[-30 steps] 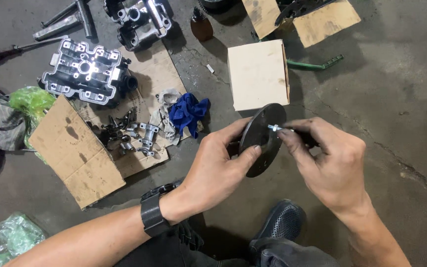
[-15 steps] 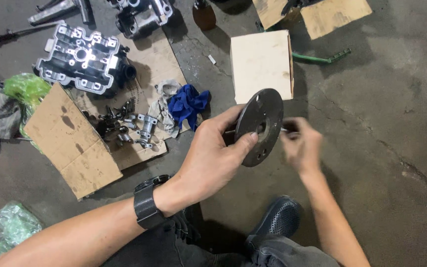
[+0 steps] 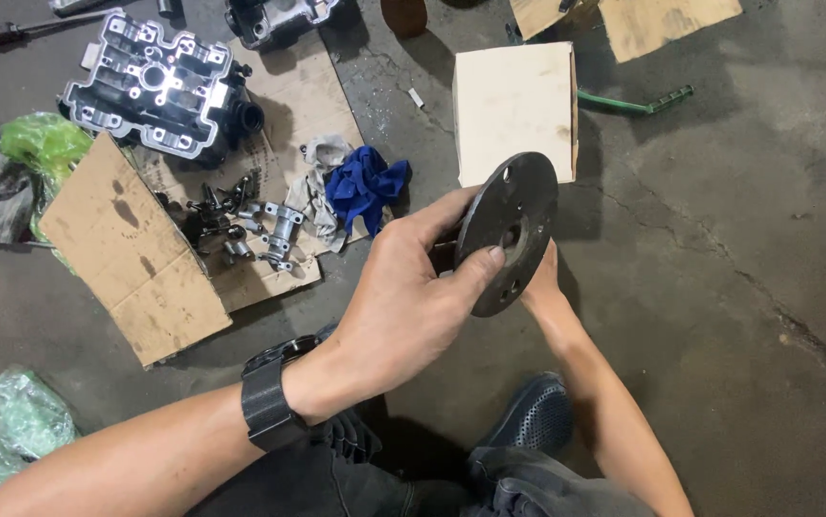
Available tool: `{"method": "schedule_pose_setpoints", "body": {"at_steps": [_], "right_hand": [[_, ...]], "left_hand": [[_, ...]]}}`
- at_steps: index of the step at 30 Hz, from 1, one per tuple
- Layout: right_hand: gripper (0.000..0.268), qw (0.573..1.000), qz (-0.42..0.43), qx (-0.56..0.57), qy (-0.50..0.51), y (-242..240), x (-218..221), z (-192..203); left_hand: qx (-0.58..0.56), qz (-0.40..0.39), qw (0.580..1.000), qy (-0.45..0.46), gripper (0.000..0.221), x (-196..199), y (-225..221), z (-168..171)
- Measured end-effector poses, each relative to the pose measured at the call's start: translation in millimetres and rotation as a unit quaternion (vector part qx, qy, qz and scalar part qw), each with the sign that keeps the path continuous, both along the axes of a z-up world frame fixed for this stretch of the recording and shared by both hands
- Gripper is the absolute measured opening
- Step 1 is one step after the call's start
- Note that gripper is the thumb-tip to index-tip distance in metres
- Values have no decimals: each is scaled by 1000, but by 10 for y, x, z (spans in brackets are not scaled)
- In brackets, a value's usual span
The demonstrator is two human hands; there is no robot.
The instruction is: The recorder is assembling a gear onto a flywheel component of a motorcycle engine on the workshop floor.
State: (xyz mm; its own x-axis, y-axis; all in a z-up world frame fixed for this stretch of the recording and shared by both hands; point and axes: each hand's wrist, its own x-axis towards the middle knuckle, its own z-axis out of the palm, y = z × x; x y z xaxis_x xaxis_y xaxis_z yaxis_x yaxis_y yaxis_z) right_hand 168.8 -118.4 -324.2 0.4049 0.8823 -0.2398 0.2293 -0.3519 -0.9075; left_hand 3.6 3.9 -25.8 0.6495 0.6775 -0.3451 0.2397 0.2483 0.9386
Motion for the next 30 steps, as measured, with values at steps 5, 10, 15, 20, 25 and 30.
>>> {"method": "schedule_pose_setpoints", "body": {"at_steps": [5,10,15,20,25,30], "right_hand": [[45,998,14,37,44,-80,-223,273],[48,988,100,102,59,9,-595,541],[41,991,93,80,46,-53,-790,441],[46,994,76,76,37,61,-853,836],[47,993,58,91,42,10,-872,717],[34,997,49,50,-35,-269,-728,359]], "left_hand": [[1,-12,999,-30,43,28,-18,-19],[9,-21,1000,-19,45,11,-11,-20],[-8,-3,1000,-27,42,4,-17,0],[-21,-10,1000,-14,45,20,-15,37],[12,-9,999,-35,42,-9,-55,68],[-19,0,998,-53,43,-80,33,168]]}}
